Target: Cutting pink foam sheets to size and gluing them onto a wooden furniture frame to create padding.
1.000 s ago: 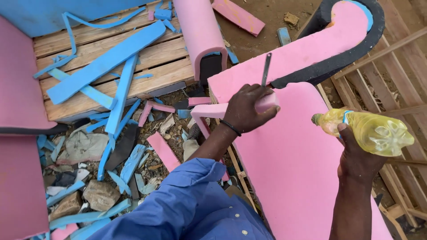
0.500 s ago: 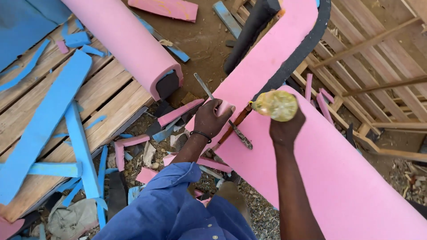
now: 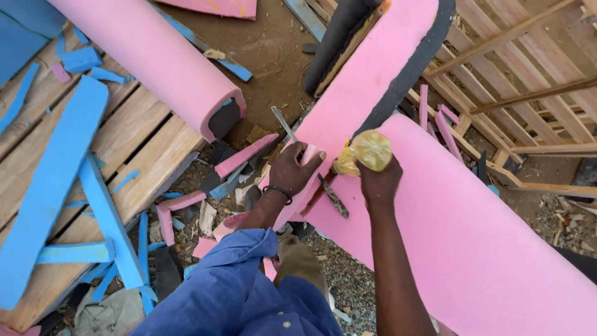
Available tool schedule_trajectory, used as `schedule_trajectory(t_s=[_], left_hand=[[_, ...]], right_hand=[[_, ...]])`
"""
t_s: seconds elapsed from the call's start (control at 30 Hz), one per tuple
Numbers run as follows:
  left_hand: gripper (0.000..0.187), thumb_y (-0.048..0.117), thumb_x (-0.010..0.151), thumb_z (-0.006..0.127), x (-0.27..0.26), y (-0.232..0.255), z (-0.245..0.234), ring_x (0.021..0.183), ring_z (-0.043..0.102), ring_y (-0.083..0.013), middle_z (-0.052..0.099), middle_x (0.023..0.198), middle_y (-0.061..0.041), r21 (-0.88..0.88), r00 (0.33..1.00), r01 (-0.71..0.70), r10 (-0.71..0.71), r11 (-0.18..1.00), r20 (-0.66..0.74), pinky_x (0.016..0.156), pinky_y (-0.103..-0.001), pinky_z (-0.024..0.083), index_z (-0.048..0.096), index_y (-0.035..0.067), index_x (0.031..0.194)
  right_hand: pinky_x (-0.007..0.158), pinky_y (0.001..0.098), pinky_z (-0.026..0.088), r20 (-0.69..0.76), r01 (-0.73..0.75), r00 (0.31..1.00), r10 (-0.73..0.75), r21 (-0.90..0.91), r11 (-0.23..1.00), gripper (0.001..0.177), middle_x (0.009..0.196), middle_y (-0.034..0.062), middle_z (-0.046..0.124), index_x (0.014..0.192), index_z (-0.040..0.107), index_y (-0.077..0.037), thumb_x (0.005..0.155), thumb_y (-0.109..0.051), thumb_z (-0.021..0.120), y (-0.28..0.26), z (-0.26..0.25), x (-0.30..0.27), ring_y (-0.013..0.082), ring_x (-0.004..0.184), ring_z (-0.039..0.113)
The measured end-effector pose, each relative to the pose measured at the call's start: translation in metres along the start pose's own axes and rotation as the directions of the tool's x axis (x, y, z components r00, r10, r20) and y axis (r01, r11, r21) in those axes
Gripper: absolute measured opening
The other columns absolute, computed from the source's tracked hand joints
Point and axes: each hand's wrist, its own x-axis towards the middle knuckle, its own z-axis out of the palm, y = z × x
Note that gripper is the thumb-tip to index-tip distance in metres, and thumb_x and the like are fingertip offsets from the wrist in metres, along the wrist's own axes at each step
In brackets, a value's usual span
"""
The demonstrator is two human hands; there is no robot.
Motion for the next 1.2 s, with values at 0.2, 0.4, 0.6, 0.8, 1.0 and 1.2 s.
schedule_trajectory(t_s=[0.2, 0.4, 0.6, 0.8, 1.0, 1.2], left_hand=[[0.052, 0.064, 0.098, 0.084, 0.003, -0.001, 0.000, 0.119, 0.080, -0.0374, 0.082, 0.119, -0.015, 0.023, 0.999, 0.038, -0.038, 0.999, 0.026, 0.103, -0.049, 0.065, 0.081, 0.017, 0.121], [0.058, 0.071, 0.099, 0.081, 0.008, -0.006, 0.000, 0.122, 0.079, -0.0390, 0.082, 0.120, -0.015, 0.072, 0.998, 0.027, -0.031, 0.997, 0.060, 0.106, -0.050, 0.064, 0.081, 0.018, 0.123], [0.057, 0.072, 0.098, 0.082, 0.017, -0.026, 0.010, 0.125, 0.078, -0.0414, 0.082, 0.121, -0.015, 0.018, 0.995, 0.056, -0.057, 0.998, 0.077, 0.109, -0.051, 0.062, 0.080, 0.021, 0.123], [0.046, 0.048, 0.095, 0.090, -0.019, -0.028, -0.028, 0.110, 0.081, -0.0476, 0.084, 0.107, -0.025, 0.074, 0.980, -0.083, 0.068, 0.994, 0.186, 0.097, -0.057, 0.064, 0.083, 0.007, 0.113], [0.049, 0.051, 0.093, 0.092, -0.027, -0.028, -0.047, 0.109, 0.081, -0.0494, 0.082, 0.104, -0.026, 0.041, 0.977, -0.145, 0.136, 0.989, 0.161, 0.094, -0.059, 0.065, 0.082, 0.006, 0.112], [0.053, 0.052, 0.089, 0.093, -0.018, -0.039, -0.045, 0.111, 0.082, -0.0491, 0.084, 0.109, -0.024, 0.072, 0.978, -0.154, 0.142, 0.985, 0.153, 0.097, -0.058, 0.066, 0.082, 0.007, 0.115]], right_hand=[[0.102, 0.0509, 0.063, -0.194, 0.346, 0.926, -0.324, 0.091, 0.934, 0.046, 0.117, 0.0261, 0.085, 0.127, 0.086, 0.001, 0.083, 0.005, 0.097, 0.050, -0.008, 0.021, 0.0344, 0.118, 0.081], [0.093, 0.0562, 0.067, -0.038, 0.432, 0.898, -0.437, -0.103, 0.896, 0.028, 0.107, 0.0201, 0.087, 0.118, 0.084, -0.005, 0.091, -0.004, 0.092, -0.001, -0.018, 0.010, 0.0400, 0.112, 0.085], [0.098, 0.0529, 0.065, -0.045, 0.199, 0.975, -0.219, -0.268, 0.943, 0.025, 0.107, 0.0033, 0.087, 0.115, 0.081, -0.025, 0.092, -0.017, 0.089, 0.027, 0.020, -0.005, 0.0328, 0.112, 0.084], [0.100, 0.0599, 0.062, -0.051, 0.514, 0.845, -0.532, -0.196, 0.835, 0.024, 0.111, 0.0214, 0.086, 0.123, 0.082, -0.005, 0.099, -0.006, 0.087, -0.075, -0.041, -0.034, 0.0411, 0.112, 0.083], [0.097, 0.0502, 0.064, 0.109, 0.266, 0.964, -0.243, -0.438, 0.859, 0.022, 0.101, -0.0135, 0.085, 0.109, 0.082, -0.042, 0.098, -0.024, 0.088, 0.017, 0.007, -0.049, 0.0267, 0.107, 0.083], [0.102, 0.0408, 0.063, 0.076, 0.540, 0.841, -0.535, -0.165, 0.825, 0.023, 0.103, -0.0008, 0.087, 0.112, 0.086, -0.023, 0.100, -0.006, 0.093, -0.083, -0.031, -0.097, 0.0271, 0.104, 0.086]])
